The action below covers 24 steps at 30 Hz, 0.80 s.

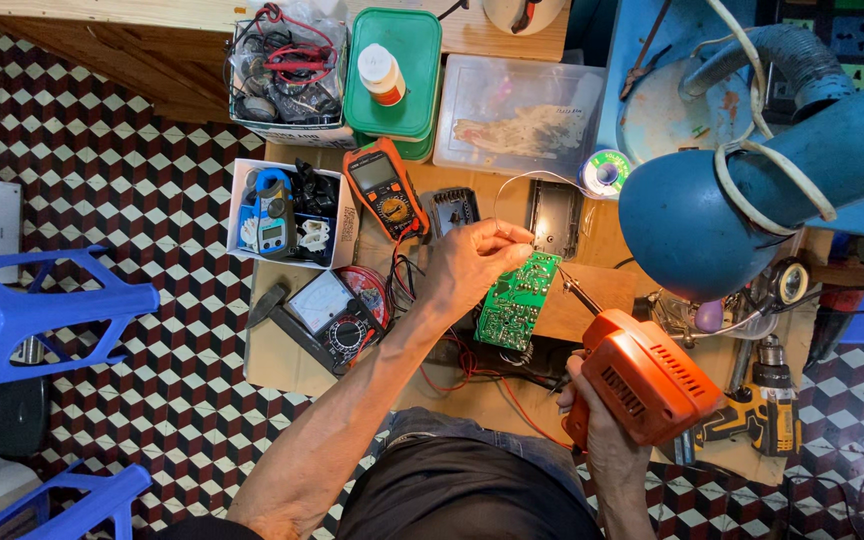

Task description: The person uses a hot air gun on a green circuit board, then wipes a black induction cooktop with a tissue. The person flips the cooktop and uses a cordless drill to remove screws from its underside.

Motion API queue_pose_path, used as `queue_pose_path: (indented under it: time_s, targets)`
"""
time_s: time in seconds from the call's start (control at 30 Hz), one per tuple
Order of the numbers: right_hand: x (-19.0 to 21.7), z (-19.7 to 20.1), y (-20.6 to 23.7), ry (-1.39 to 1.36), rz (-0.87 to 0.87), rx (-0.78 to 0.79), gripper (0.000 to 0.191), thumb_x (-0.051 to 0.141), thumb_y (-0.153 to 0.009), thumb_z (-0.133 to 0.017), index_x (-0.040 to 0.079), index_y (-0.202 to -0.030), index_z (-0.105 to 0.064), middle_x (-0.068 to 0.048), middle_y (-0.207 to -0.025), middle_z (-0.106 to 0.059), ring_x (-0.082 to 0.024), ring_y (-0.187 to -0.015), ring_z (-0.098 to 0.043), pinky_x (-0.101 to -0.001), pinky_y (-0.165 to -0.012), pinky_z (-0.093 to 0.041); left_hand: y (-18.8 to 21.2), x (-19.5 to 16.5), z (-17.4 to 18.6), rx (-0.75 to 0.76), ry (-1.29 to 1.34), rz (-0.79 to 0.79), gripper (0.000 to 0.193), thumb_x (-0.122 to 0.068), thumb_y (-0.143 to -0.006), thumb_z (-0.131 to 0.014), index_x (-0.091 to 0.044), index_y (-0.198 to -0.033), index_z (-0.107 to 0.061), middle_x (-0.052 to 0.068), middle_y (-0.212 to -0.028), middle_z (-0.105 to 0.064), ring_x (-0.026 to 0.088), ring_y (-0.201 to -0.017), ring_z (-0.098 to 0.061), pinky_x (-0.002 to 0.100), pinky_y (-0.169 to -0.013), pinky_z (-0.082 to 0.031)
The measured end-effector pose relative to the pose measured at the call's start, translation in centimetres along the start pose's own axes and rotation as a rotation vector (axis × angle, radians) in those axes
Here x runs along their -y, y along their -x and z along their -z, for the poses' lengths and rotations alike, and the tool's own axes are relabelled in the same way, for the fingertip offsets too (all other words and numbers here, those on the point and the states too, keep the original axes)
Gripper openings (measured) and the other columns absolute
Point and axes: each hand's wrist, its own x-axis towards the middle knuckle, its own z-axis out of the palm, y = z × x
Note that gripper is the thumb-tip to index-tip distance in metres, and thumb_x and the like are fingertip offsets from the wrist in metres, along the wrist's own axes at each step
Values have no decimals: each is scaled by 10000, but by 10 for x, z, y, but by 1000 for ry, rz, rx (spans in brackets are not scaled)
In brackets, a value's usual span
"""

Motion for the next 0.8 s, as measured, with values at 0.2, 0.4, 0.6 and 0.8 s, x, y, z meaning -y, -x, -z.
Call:
queue_pose_path:
  time_s: [0.2, 0.4, 0.6, 0.8]
  targets:
    - [3, -1, -4, 69, 47, 13, 186, 175, -928, -720, 26, -1036, -701, -39, -678, -631, -103, -602, -606, -252, -534, -490, 4, -3, -6, -79, -233, -32, 242, -206, -917, -733, -34, -1087, -738, 52, -888, -800, 74, -792, -717, 234, -701, -570]
    - [4, -3, -5, 60, 36, 23, 181, 173, -925, -719, 29, -1035, -704, -32, -672, -631, -107, -602, -598, -264, -536, -484, 4, -6, -7, -72, -240, -103, 224, -210, -934, -720, -41, -1080, -727, 56, -901, -804, 86, -822, -751, 238, -713, -583]
    - [4, -2, -9, 94, 79, 40, 165, 178, -937, -717, 38, -1023, -714, -21, -684, -637, -95, -633, -615, -257, -594, -503, 1, -5, -10, -69, -292, -93, 219, -218, -929, -721, -51, -1069, -736, 56, -909, -811, 96, -820, -756, 251, -711, -582]
    - [-1, -2, -16, 97, 39, 36, 170, 179, -930, -726, 38, -1023, -712, -28, -671, -634, -102, -613, -609, -260, -576, -495, -2, -4, -11, -65, -317, -119, 214, -216, -929, -719, -51, -1066, -734, 71, -925, -811, 111, -838, -772, 261, -723, -593]
